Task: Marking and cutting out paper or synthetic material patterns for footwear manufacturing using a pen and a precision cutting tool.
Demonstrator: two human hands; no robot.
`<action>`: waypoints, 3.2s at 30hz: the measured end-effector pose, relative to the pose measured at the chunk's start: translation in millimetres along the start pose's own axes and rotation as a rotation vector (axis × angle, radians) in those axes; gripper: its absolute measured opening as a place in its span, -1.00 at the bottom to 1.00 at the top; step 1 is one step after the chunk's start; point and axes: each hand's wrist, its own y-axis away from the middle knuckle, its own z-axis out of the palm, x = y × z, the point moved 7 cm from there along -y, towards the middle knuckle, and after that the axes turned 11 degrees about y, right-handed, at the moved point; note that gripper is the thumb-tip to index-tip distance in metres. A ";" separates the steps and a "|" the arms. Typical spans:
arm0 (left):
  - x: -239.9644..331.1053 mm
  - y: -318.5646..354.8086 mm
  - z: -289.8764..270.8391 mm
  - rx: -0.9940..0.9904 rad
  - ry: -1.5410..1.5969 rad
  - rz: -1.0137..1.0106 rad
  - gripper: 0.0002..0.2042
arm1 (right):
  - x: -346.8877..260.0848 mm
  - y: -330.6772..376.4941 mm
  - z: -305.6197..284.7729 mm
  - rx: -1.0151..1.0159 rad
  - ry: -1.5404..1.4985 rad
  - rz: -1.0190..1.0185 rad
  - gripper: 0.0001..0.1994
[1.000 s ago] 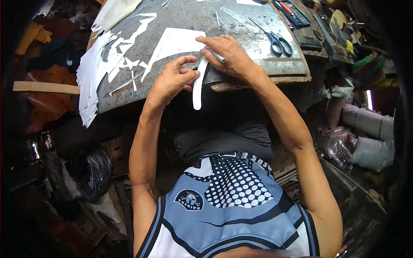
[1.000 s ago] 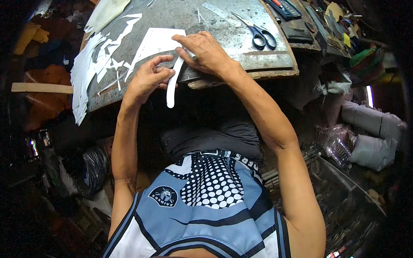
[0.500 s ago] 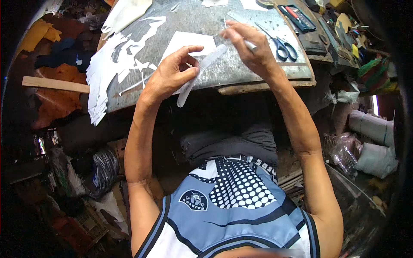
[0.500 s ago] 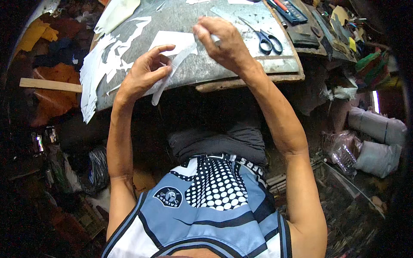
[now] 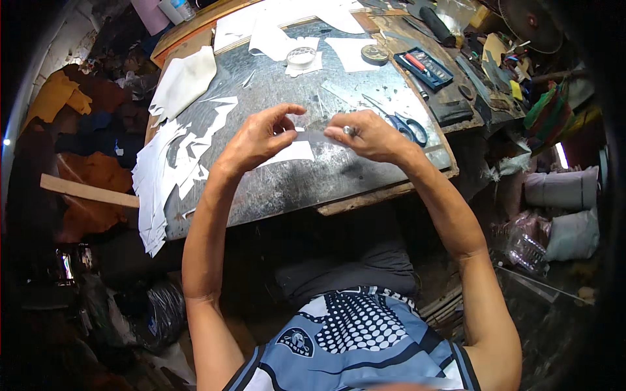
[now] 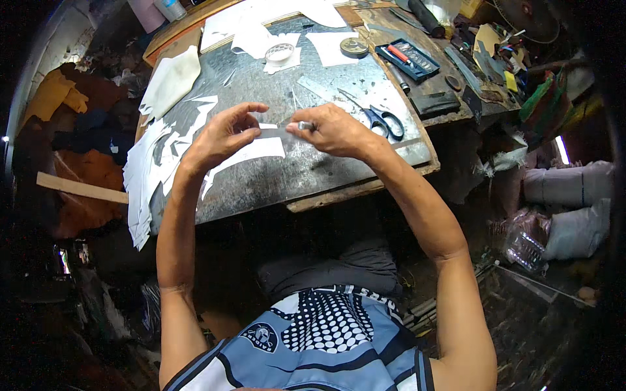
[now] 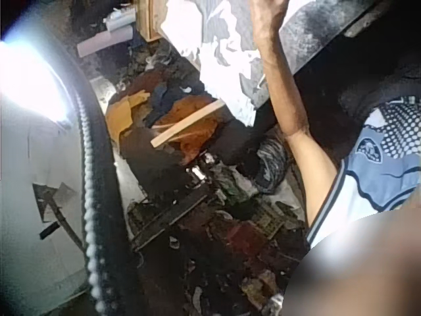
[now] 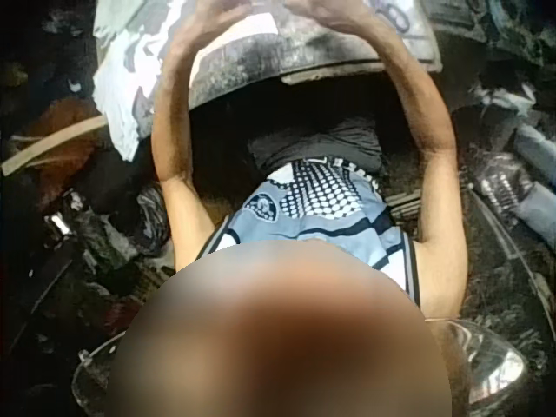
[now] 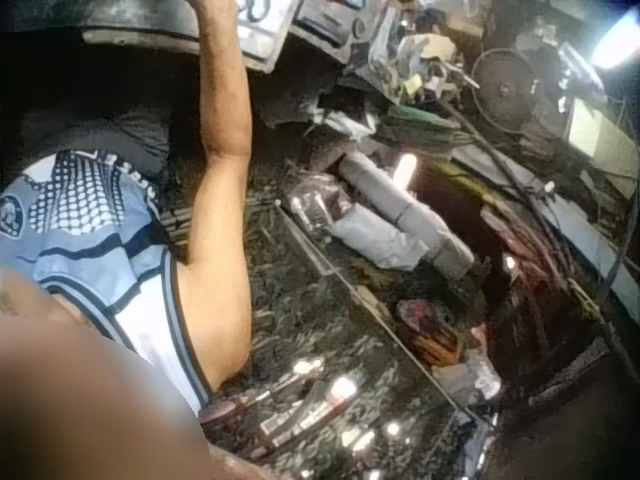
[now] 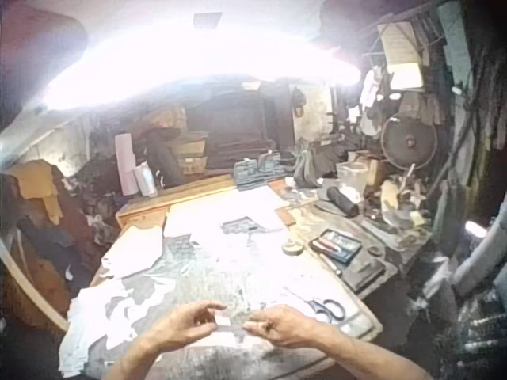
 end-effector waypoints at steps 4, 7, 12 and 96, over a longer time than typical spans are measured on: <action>-23.8 -49.7 -45.0 0.152 -0.202 -0.019 -0.62 | 63.5 -17.9 -19.5 0.110 0.060 0.230 -0.69; -67.6 -104.4 -73.8 0.294 -0.416 0.091 -0.59 | 110.6 -47.3 -33.4 0.227 -0.089 0.459 -0.67; -98.5 -179.4 -54.7 0.413 -0.736 0.018 -0.53 | 179.8 -99.4 -20.8 0.336 -0.296 0.654 -0.69; -85.1 138.3 -20.3 0.719 -0.819 -0.127 -0.79 | -12.6 22.6 45.8 0.087 0.410 0.076 -0.74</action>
